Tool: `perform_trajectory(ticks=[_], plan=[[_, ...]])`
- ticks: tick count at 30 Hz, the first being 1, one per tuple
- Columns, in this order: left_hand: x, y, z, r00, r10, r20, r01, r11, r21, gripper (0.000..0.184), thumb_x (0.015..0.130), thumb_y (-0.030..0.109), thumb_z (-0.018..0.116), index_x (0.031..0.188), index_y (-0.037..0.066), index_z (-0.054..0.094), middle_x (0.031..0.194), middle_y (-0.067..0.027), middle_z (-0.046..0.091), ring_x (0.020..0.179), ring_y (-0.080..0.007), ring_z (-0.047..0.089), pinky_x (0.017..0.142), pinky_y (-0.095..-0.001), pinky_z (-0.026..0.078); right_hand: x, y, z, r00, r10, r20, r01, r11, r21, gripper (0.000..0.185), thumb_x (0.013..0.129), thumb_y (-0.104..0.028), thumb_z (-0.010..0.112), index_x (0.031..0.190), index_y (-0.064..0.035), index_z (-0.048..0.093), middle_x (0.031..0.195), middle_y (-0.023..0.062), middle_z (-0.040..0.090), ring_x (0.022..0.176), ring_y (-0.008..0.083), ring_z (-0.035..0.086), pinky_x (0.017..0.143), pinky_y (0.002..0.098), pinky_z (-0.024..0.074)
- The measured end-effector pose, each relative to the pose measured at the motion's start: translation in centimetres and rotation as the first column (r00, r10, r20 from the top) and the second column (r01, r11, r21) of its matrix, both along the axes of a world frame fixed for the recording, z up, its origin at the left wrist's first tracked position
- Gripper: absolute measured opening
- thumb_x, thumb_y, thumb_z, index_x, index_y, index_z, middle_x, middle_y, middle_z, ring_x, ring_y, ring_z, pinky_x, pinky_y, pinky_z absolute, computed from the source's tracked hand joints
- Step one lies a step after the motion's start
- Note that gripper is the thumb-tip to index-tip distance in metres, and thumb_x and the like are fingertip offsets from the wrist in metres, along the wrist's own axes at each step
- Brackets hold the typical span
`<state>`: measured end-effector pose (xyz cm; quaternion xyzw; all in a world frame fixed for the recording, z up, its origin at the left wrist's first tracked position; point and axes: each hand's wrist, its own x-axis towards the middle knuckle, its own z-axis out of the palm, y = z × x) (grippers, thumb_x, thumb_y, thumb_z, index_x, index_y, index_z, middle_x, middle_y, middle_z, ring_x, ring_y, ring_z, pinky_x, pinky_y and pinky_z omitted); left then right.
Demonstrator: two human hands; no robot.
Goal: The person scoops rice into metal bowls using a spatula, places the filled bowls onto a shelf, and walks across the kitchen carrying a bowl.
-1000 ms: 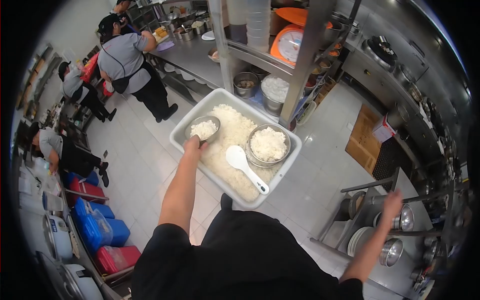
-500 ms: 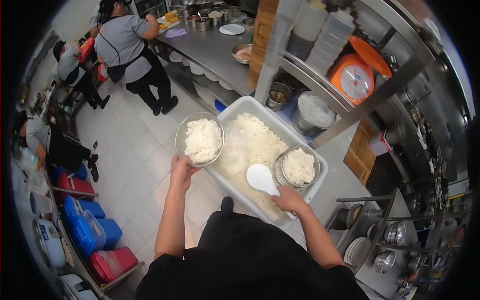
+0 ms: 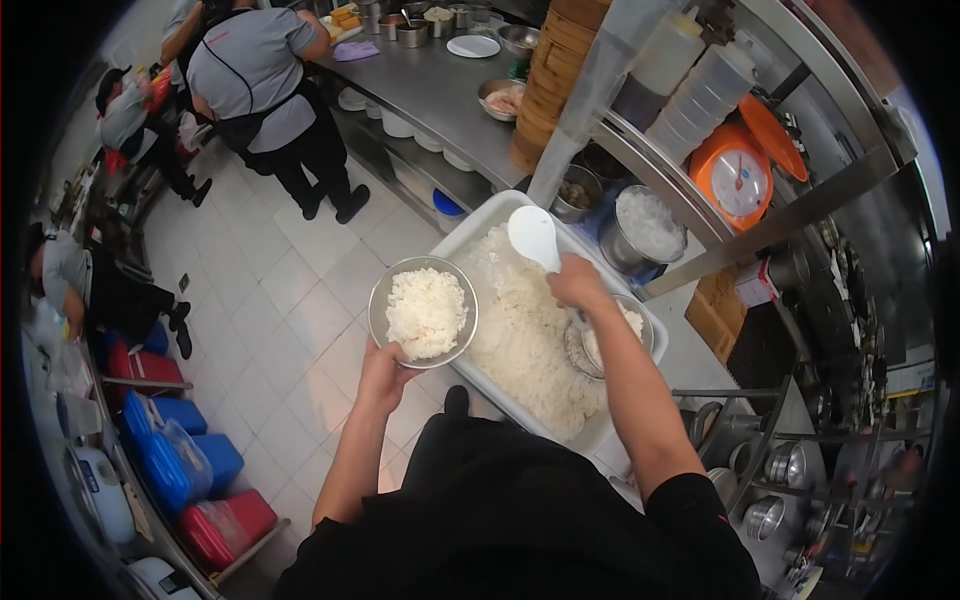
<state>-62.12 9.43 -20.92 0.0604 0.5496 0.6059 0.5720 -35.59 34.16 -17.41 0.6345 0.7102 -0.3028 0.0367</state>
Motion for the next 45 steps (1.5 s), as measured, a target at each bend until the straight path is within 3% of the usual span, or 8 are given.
perform_trajectory(ticks=[5,12,18,26,30,32,34,45], plan=[[1.6,-0.4,-0.1,0.999,-0.045,0.019,0.045,0.999,0.017,0.081,0.077,-0.004,0.048,0.154,0.005,0.024,0.14,-0.0227,0.053,0.113,-0.0373,0.069,0.079,-0.0484,0.068,6.1,-0.7,0.8,0.891,0.188,0.412,-0.208,0.978,0.004,0.039,0.093,-0.02,0.062,0.127,-0.002,0.066,0.126,0.022,0.07,0.119,0.0387,0.066,0.102,0.0488,0.0519],[4.5,-1.0,1.1,0.999,-0.013,-0.038,0.014,0.999,0.032,0.081,0.077,-0.004,0.046,0.154,0.004,0.023,0.141,-0.0251,0.052,0.112,-0.0409,0.069,0.08,-0.0495,0.069,7.0,0.7,-3.4,0.82,0.428,0.38,-0.477,0.878,0.041,0.031,0.093,-0.023,0.06,0.113,-0.0043,0.075,0.12,0.0178,0.073,0.111,0.035,0.071,0.094,0.0457,0.057],[5.4,0.7,1.5,0.994,-0.077,-0.082,0.077,0.997,-0.005,0.072,0.08,-0.004,0.044,0.149,0.003,0.027,0.139,-0.0247,0.054,0.108,-0.039,0.071,0.079,-0.048,0.069,5.7,-4.1,-1.5,0.564,0.651,0.509,-0.73,0.681,-0.061,0.022,0.087,-0.016,0.067,0.1,-0.0043,0.08,0.104,0.015,0.078,0.095,0.0305,0.077,0.079,0.0425,0.0603],[5.5,7.6,-1.5,0.928,-0.298,-0.222,0.3,0.954,-0.025,0.06,0.083,-0.001,0.048,0.142,0.0,0.041,0.125,-0.0216,0.061,0.104,-0.0334,0.071,0.072,-0.0419,0.067,10.5,-14.5,-0.4,0.648,0.554,0.524,-0.531,0.821,-0.211,0.02,0.088,-0.012,0.064,0.096,-0.0061,0.081,0.098,0.015,0.078,0.091,0.0305,0.077,0.078,0.0416,0.0601],[5.1,9.4,-5.0,0.857,-0.302,-0.417,0.361,0.93,0.07,0.062,0.086,0.0,0.048,0.147,-0.001,0.04,0.125,-0.0257,0.063,0.106,-0.0319,0.071,0.078,-0.0366,0.062,15.6,-18.0,-2.9,0.757,0.318,0.571,-0.269,0.948,-0.171,0.021,0.09,-0.016,0.063,0.096,-0.0026,0.079,0.095,0.0174,0.078,0.086,0.032,0.077,0.075,0.043,0.0605],[4.8,9.9,-7.4,0.644,-0.236,-0.728,0.433,0.897,0.093,0.064,0.086,0.001,0.051,0.149,0.0,0.041,0.126,-0.0277,0.065,0.105,-0.0291,0.072,0.083,-0.036,0.059,15.6,-18.5,-4.4,0.772,0.283,0.569,-0.225,0.959,-0.171,0.023,0.093,-0.017,0.062,0.096,-0.0013,0.078,0.092,0.0177,0.078,0.084,0.0325,0.077,0.073,0.0434,0.0606],[5.0,9.7,-6.6,0.66,-0.268,-0.702,0.421,0.906,0.051,0.064,0.085,0.001,0.051,0.148,0.001,0.042,0.122,-0.0269,0.067,0.103,-0.0286,0.073,0.085,-0.0361,0.058,13.0,-18.0,-4.0,0.913,0.097,0.396,0.065,0.925,-0.375,0.033,0.099,-0.026,0.06,0.094,0.0037,0.075,0.082,0.0191,0.075,0.074,0.0328,0.075,0.064,0.0442,0.0595],[4.9,9.0,-6.9,0.601,-0.264,-0.755,0.468,0.882,0.064,0.067,0.082,0.003,0.054,0.148,0.006,0.047,0.105,-0.0214,0.073,0.074,-0.0222,0.067,0.072,-0.0345,0.054,13.2,-17.9,-7.7,0.993,0.118,0.027,-0.088,0.854,-0.513,0.045,0.1,-0.036,0.059,0.089,0.007,0.069,0.057,0.0157,0.062,0.05,0.028,0.066,0.051,0.0422,0.0541]])
